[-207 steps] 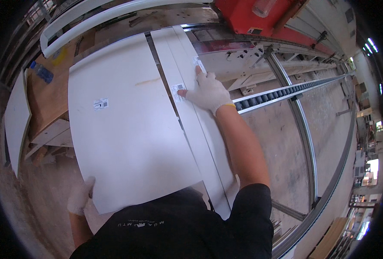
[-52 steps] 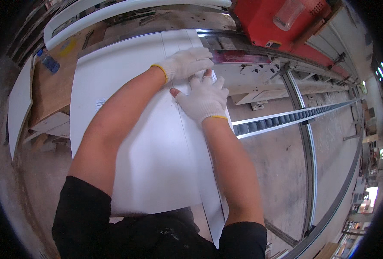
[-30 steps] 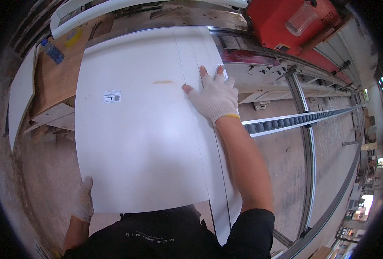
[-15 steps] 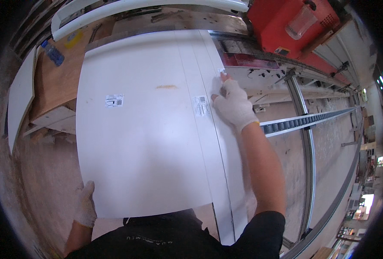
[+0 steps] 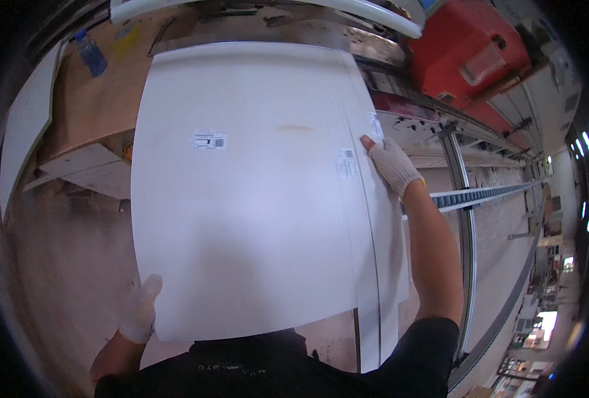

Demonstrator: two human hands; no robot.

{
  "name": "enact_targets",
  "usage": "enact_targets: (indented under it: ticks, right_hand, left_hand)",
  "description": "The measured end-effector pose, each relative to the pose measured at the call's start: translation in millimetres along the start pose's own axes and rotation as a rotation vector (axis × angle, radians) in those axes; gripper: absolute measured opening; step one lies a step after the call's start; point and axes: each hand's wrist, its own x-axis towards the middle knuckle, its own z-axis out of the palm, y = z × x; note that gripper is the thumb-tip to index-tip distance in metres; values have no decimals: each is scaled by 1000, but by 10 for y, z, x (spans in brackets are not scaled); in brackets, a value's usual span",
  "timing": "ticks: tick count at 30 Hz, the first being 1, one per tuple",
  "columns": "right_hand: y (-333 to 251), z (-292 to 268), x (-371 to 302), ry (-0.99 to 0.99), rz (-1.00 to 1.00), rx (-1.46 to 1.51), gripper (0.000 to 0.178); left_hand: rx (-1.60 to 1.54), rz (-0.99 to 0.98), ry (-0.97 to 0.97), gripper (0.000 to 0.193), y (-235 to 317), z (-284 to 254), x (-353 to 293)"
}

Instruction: The person picks up white rectangular panels from the floor and stacks them on a roller conveyor. They handle the panels one at a time, aligning them before placing them on the conveyor. The person repeats this process for several panels throughout the clip.

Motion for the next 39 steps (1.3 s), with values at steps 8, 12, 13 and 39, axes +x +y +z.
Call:
enact_targets:
  ticks: [8,12,13,39]
  right_hand:
    - [31,22,-6,36,62,131,69]
    - [28,1,-16,-12,100,146,70]
    - [15,-7,-18,-2,90,126,71]
    - [195,-286,1,28,-27,8,81]
  left_hand:
    - [303,-107,25,45,6,-11,13]
    - [239,-5,53,43,20,4,-13]
    - [175,12,80,42,15,18,-19]
    - [41,187,38,50,172,293,-296]
